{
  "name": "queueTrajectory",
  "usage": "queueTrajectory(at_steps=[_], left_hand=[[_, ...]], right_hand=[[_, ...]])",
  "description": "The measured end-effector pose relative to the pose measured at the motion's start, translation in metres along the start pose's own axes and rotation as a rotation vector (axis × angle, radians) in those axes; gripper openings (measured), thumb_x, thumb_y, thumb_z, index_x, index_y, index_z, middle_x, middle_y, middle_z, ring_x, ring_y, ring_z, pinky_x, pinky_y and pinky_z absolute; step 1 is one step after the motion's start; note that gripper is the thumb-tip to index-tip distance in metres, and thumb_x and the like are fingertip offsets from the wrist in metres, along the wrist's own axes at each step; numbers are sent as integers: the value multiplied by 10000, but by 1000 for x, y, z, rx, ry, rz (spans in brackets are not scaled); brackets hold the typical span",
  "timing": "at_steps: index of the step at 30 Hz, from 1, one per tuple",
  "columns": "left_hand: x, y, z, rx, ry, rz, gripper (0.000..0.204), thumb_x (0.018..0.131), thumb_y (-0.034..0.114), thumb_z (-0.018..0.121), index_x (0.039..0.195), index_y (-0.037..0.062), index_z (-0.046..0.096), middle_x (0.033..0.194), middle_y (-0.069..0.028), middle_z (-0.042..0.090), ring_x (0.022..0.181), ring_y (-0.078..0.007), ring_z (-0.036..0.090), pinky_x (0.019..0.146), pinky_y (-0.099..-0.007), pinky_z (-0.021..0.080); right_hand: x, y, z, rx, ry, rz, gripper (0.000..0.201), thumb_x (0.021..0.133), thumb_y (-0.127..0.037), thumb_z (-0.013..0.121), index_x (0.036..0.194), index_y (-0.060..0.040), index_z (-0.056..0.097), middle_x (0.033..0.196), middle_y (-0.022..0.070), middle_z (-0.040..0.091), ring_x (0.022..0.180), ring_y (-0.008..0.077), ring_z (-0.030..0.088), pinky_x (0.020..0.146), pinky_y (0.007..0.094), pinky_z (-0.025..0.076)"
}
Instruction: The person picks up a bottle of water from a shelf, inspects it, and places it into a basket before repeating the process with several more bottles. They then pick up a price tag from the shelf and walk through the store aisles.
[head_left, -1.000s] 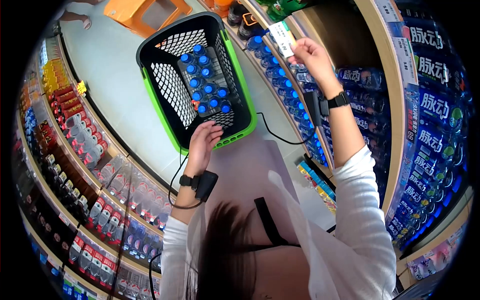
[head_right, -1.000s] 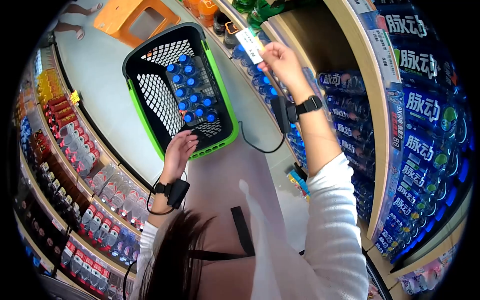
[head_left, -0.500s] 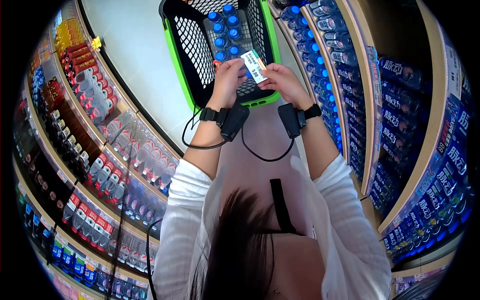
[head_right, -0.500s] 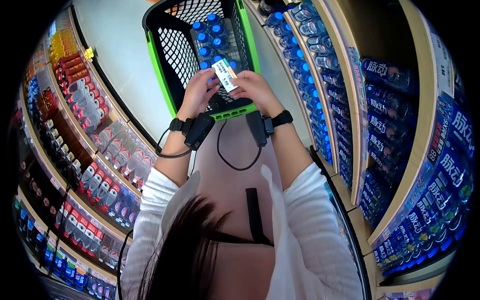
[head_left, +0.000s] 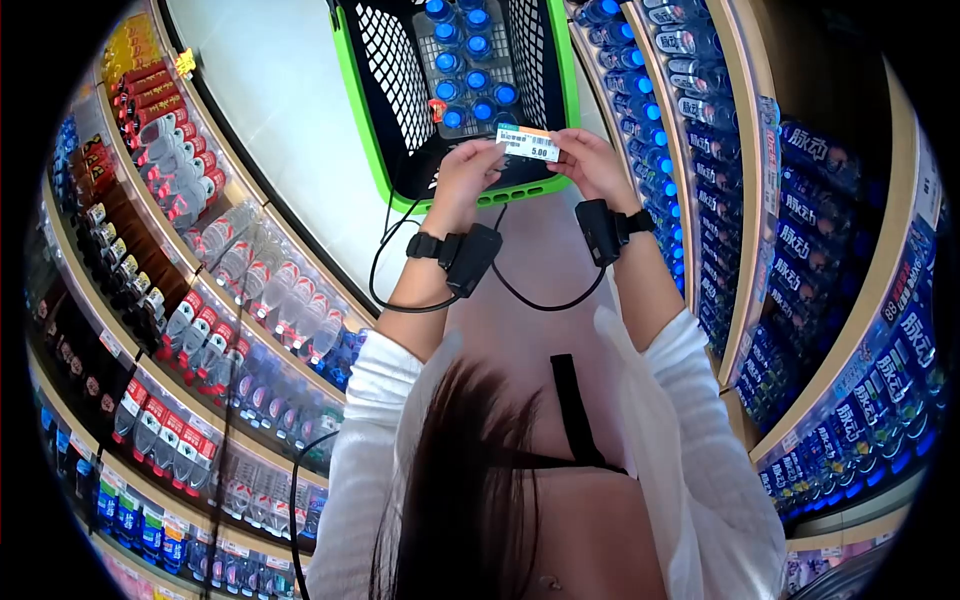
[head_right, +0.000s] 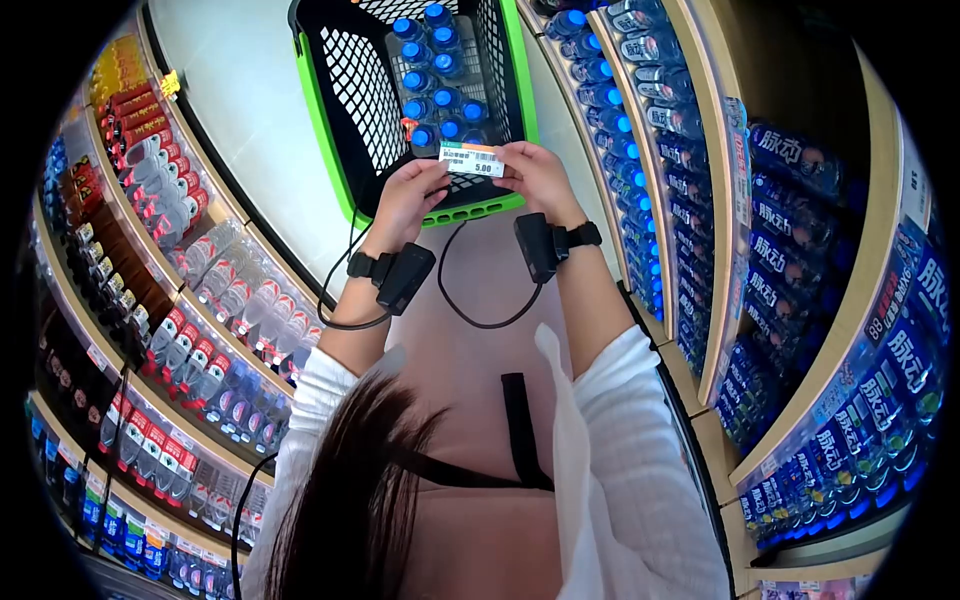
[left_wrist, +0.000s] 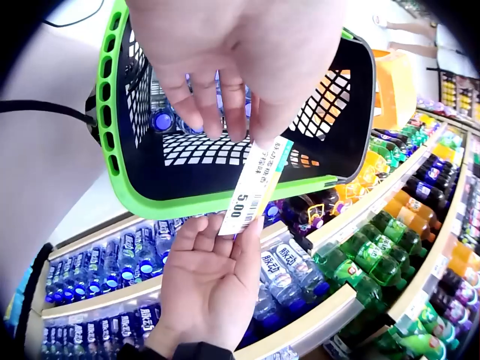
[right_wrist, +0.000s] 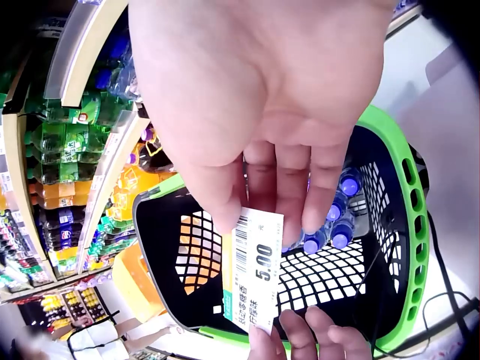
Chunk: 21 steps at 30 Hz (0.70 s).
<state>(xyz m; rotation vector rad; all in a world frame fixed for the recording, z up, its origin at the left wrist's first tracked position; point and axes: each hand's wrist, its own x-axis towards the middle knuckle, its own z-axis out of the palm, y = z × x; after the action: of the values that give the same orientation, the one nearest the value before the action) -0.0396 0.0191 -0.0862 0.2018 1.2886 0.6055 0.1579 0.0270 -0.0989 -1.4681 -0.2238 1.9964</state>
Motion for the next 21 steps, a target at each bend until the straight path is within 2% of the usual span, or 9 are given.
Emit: queueTrajectory(at_steps=[5,9,12,13,15,18,21], left_hand=[[6,-6,8,-14,-4,-9,97,848,155,579,898,72,587,831,6,581,791,-75,538,711,-207,425],[6,-5,14,16,-24,6,127,850,164,575,931,66,585,856,0,588,809,-80,540,717,-213,426],[3,0,21,-1,-4,4,166,854,172,566,976,59,575,896,-7,590,829,-86,539,727,-216,425],[2,2,21,-21,-4,20,205,864,168,540,1032,49,550,935,-24,590,859,-104,543,744,-231,429],[-4,8,22,-41,-9,21,212,872,162,518,1049,46,536,953,-37,589,872,-119,548,754,-239,430],[-2,4,12,-46,-16,21,230,886,156,480,1084,45,514,991,-63,585,905,-144,554,772,-257,434],[-4,3,8,-97,9,2,237,890,157,471,1091,40,513,989,-68,586,919,-155,552,777,-268,435]], right_hand=[[-2,5,-15,-45,48,31,136,854,-132,567,940,-27,565,844,55,608,737,140,598,670,256,498],[-7,3,-20,-58,52,-13,125,849,-125,569,935,-33,567,830,52,611,719,133,598,642,246,489],[-4,1,-30,-51,124,-65,134,839,-127,582,937,-36,564,816,51,612,697,126,591,615,239,478],[3,3,-40,0,168,-76,146,831,-127,593,939,-34,560,806,52,609,681,125,587,603,237,475],[29,7,-66,90,221,-55,157,831,-132,595,952,-43,552,813,52,609,675,123,576,597,248,474],[68,10,-91,19,252,2,189,837,-146,588,990,-49,534,855,50,610,714,117,571,624,252,464],[79,5,-84,42,215,-59,197,830,-154,602,979,-40,544,847,47,611,706,113,567,619,242,458]])
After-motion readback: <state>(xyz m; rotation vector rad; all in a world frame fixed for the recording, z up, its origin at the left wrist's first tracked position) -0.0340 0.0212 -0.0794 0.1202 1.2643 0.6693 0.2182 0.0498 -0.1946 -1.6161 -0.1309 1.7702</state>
